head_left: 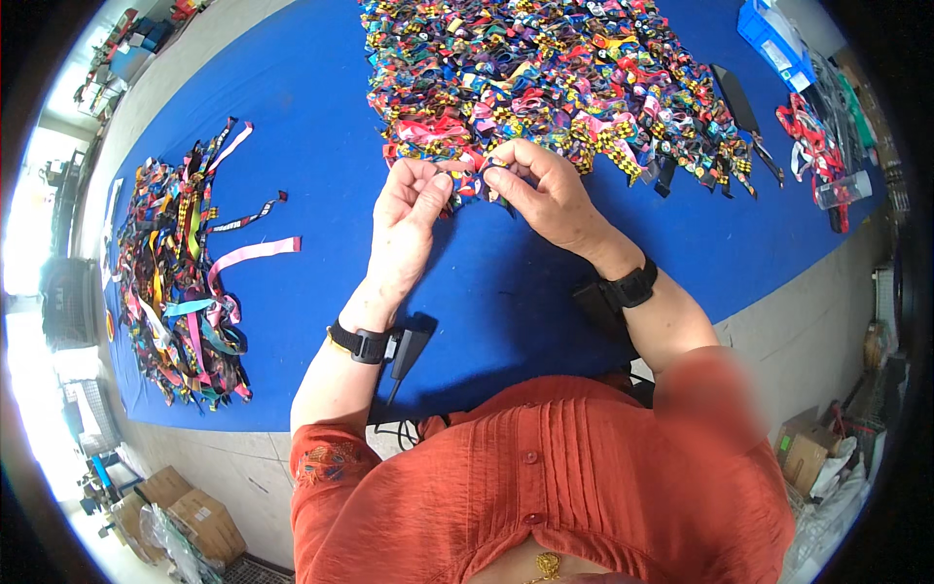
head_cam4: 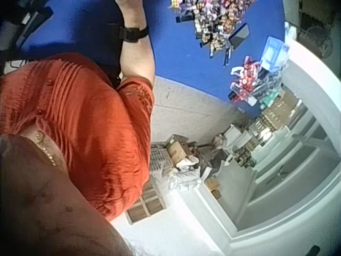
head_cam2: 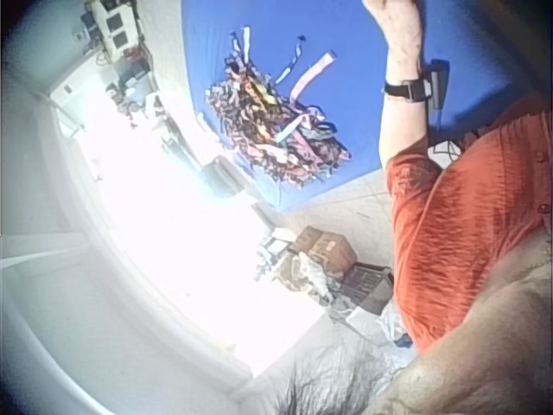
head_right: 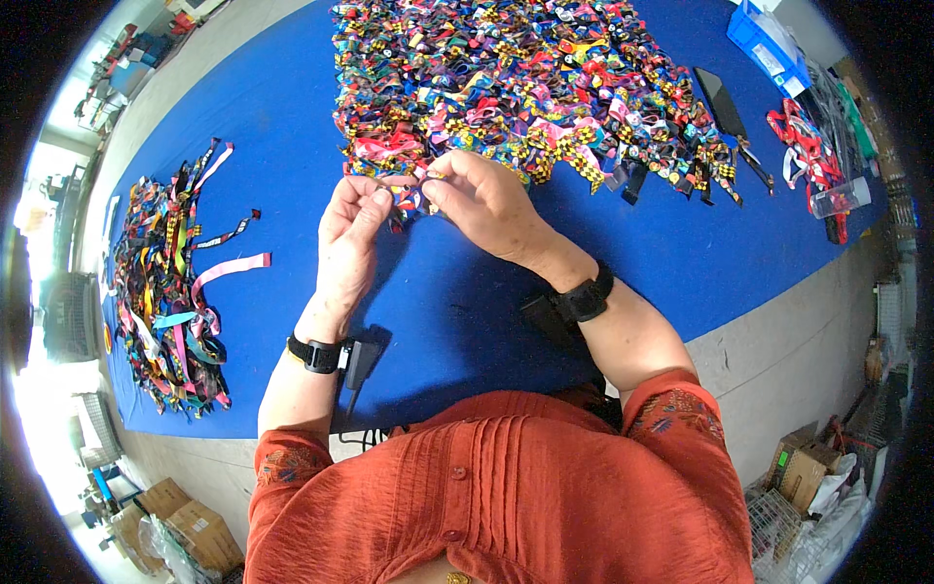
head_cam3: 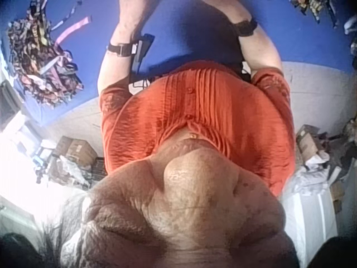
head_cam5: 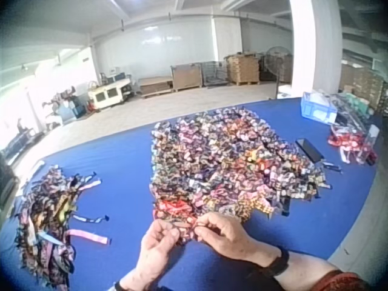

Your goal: The recorder is sorting, inspecting, and organizing a large quantity of colorful printed lanyards on a blue work table.

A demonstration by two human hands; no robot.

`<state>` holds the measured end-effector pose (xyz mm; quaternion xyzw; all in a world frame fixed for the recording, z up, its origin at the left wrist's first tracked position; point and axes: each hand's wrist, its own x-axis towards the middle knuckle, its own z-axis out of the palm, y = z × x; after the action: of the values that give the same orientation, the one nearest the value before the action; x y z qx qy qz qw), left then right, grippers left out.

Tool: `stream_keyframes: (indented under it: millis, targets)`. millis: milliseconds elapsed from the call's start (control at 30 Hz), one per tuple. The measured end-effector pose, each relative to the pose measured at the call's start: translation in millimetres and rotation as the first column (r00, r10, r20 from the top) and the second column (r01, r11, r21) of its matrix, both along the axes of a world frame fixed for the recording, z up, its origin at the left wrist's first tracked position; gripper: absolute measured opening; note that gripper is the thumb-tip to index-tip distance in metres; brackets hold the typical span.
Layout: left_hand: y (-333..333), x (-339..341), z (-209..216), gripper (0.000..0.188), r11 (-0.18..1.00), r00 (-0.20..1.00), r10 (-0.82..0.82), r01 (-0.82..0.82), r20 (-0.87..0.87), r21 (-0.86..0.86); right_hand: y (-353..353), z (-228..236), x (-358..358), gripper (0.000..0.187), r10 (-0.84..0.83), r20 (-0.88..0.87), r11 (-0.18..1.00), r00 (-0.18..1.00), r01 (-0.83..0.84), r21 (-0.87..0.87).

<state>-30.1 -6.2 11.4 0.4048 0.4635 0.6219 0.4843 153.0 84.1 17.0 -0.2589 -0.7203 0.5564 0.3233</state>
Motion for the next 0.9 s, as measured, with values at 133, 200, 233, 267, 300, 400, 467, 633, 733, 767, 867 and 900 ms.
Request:
stream_keyframes:
  millis: [133, 200, 233, 267, 300, 400, 467, 633, 733, 767, 867, 900]
  targets:
    - [-2.4, 2.8, 8.2, 0.004, 0.997, 0.997, 0.025, -0.030, 0.069, 0.076, 1.7, -1.5, 0.0, 0.011, 0.000, -0.069, 0.997, 0.998, -0.006, -0.080]
    - [-4.1, 0.4, 8.3, 0.005, 0.995, 0.997, 0.028, -0.034, 0.067, 0.096, 1.6, -1.1, 0.5, 0.012, -0.001, -0.044, 0.995, 0.999, -0.003, -0.101]
    - [-3.7, -0.9, 5.9, 0.005, 0.995, 0.997, 0.027, -0.033, 0.067, 0.095, 1.6, -1.1, 0.0, 0.012, -0.003, -0.044, 0.995, 0.999, -0.002, -0.102]
    - [-2.9, -2.3, 2.0, 0.008, 0.995, 0.996, 0.026, -0.034, 0.079, 0.098, 1.7, -1.2, -0.8, 0.013, -0.017, -0.053, 0.994, 0.998, 0.011, -0.108]
    - [-2.4, -2.4, 2.3, 0.011, 0.994, 0.995, 0.028, -0.037, 0.092, 0.100, 1.9, -1.1, -1.4, 0.013, -0.029, -0.062, 0.993, 0.998, 0.021, -0.115]
    - [-2.4, 2.0, 7.0, 0.019, 1.000, 0.992, -0.010, 0.008, 0.129, 0.015, -0.9, 3.4, -0.8, 0.013, -0.016, -0.135, 0.982, 0.991, -0.010, -0.190]
    - [-2.5, 5.4, 7.8, 0.022, 0.998, 0.990, -0.064, 0.066, 0.130, -0.013, -1.2, 1.4, -0.2, 0.013, 0.003, -0.138, 0.979, 0.990, -0.031, -0.201]
    - [-3.4, 5.0, 5.4, 0.018, 0.997, 0.998, -0.056, 0.056, 0.002, -0.057, -6.4, -0.8, -6.5, 0.016, 0.021, -0.233, 0.963, 0.972, -0.082, -0.257]
    - [-2.0, 2.6, 2.2, 0.011, 0.998, 1.000, -0.013, 0.014, 0.024, -0.067, -7.4, -0.3, -8.4, 0.022, 0.036, -0.194, 0.967, 0.980, -0.083, -0.240]
    - [-1.7, 2.4, 2.3, 0.011, 0.998, 1.000, -0.011, 0.013, 0.024, -0.067, -7.0, -1.0, -8.0, 0.025, 0.066, -0.200, 0.957, 0.978, -0.118, -0.264]
    - [-0.9, 4.6, 4.2, 0.009, 0.998, 0.986, -0.016, 0.026, 0.165, -0.063, -4.7, 0.1, -3.7, 0.027, 0.092, -0.166, 0.951, 0.982, -0.136, -0.277]
    - [-0.8, 5.5, 5.3, 0.009, 0.996, 0.977, -0.003, 0.021, 0.213, -0.081, -4.2, -0.1, -3.0, 0.027, 0.091, -0.127, 0.956, 0.988, -0.122, -0.267]
